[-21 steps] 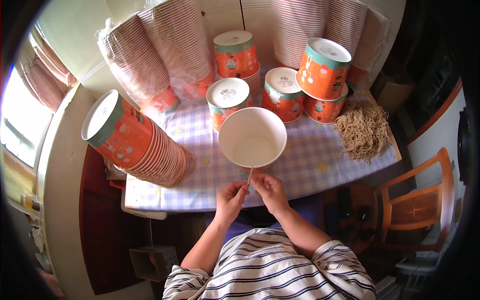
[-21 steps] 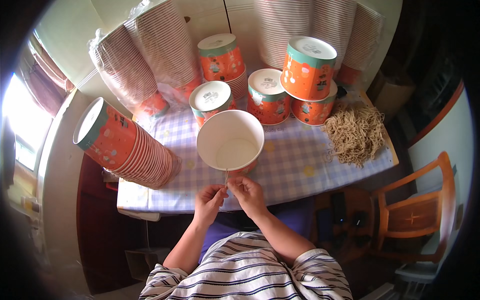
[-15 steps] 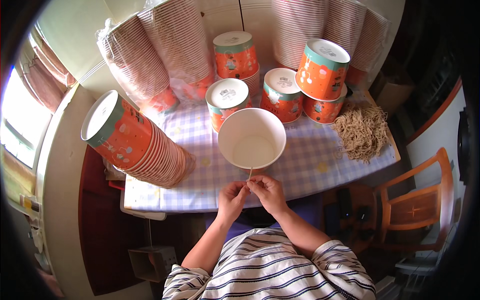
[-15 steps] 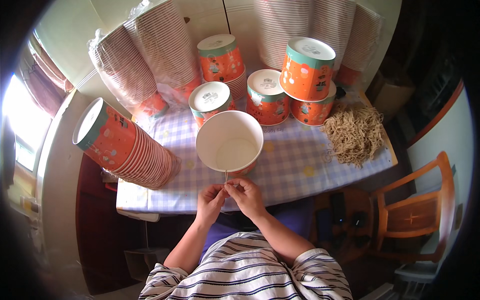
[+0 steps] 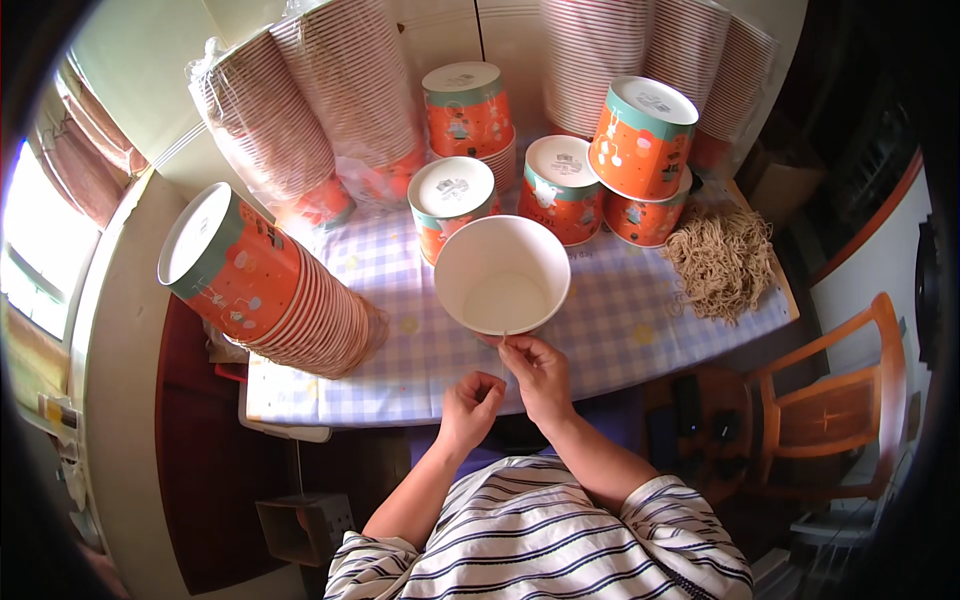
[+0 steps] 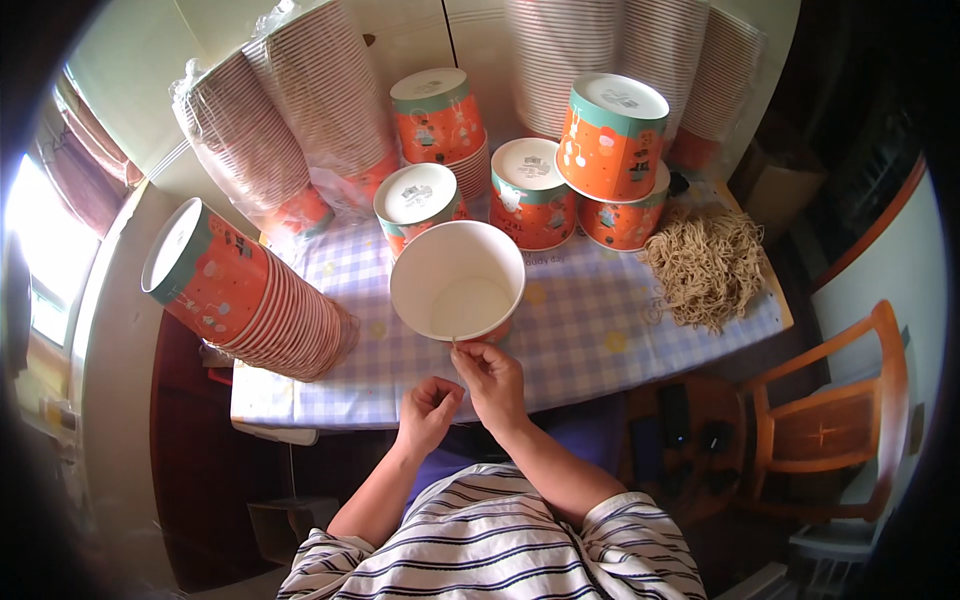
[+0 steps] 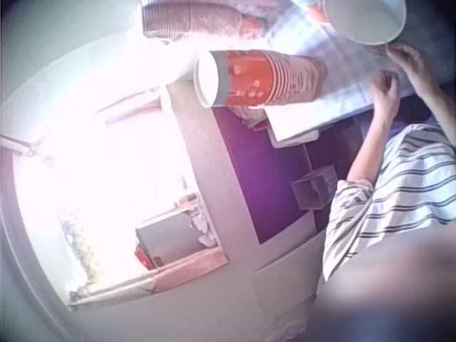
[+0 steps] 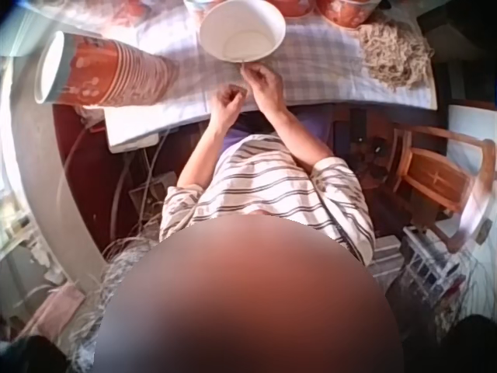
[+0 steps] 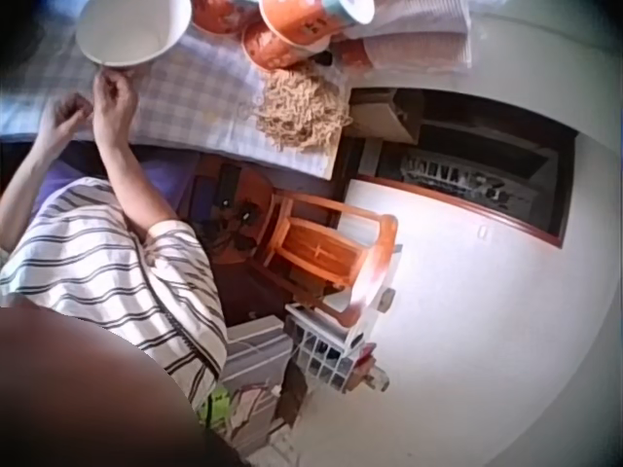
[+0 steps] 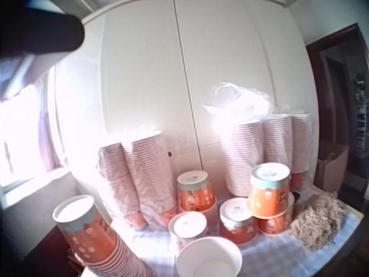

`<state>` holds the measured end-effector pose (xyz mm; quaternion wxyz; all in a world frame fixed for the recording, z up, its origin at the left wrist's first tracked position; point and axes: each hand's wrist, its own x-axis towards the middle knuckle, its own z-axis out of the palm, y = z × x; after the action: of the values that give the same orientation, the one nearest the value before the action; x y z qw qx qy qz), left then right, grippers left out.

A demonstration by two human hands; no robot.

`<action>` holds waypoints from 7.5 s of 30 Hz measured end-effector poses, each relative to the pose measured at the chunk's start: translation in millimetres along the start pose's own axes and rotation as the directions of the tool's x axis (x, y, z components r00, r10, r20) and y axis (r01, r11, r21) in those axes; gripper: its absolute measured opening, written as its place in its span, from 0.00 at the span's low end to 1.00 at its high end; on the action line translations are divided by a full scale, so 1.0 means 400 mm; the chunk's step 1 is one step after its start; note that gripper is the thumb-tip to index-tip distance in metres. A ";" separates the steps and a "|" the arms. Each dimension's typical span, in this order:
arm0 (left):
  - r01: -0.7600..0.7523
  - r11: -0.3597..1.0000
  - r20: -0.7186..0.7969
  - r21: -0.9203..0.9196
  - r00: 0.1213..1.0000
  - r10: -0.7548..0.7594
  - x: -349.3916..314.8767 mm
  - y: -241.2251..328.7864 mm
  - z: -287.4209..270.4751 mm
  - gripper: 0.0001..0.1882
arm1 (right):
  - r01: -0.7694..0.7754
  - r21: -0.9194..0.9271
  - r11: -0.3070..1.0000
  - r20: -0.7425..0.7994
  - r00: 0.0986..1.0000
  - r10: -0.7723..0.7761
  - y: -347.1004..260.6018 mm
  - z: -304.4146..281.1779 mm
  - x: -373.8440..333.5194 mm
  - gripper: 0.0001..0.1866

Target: Attach string handles to decorative paper buckets.

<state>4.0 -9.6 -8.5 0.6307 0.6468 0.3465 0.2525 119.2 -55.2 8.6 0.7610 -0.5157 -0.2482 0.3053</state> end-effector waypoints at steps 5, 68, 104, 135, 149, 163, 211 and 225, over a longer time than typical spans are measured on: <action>0.043 0.995 0.069 0.093 0.996 -0.049 -0.016 0.020 0.002 0.06 | -0.022 0.036 0.999 -0.028 0.999 0.023 -0.029 0.011 0.000 0.06; -0.729 0.422 0.424 0.539 0.668 0.611 0.156 0.271 -0.037 0.09 | -0.150 0.185 0.971 0.028 0.989 0.148 -0.012 -0.005 -0.006 0.06; -0.834 0.232 0.540 0.501 0.511 0.669 0.173 0.254 -0.048 0.18 | -0.145 0.110 0.983 -0.019 0.989 0.148 -0.020 -0.014 -0.001 0.08; 0.360 0.926 0.521 -0.115 0.815 -0.252 -0.130 -0.010 -0.069 0.15 | -0.394 0.510 0.765 0.221 0.919 0.325 -0.115 -0.171 -0.023 0.14; 0.424 0.808 0.380 -0.409 0.884 -0.271 -0.088 -0.011 -0.133 0.17 | 0.410 -0.865 0.289 0.255 0.855 -0.452 -0.143 -0.192 0.013 0.13; 0.565 0.765 0.581 -0.308 0.749 -0.319 -0.041 0.080 -0.066 0.21 | 0.364 -0.487 0.794 0.591 0.807 -0.008 -0.129 -0.075 -0.068 0.08; 0.372 0.915 0.476 -0.158 0.840 -0.259 -0.079 0.133 -0.092 0.14 | 0.276 -0.446 0.851 0.604 0.795 0.059 -0.157 -0.086 -0.077 0.04; 0.294 0.944 0.395 -0.148 0.893 -0.216 -0.074 0.124 -0.085 0.08 | 0.490 -0.440 0.753 0.664 0.742 -0.094 -0.169 -0.085 -0.078 0.06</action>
<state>-34.3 -8.9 46.4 0.7758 0.5634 0.2745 0.0735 135.4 -118.1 58.1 0.4814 -0.5513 -0.6414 0.2301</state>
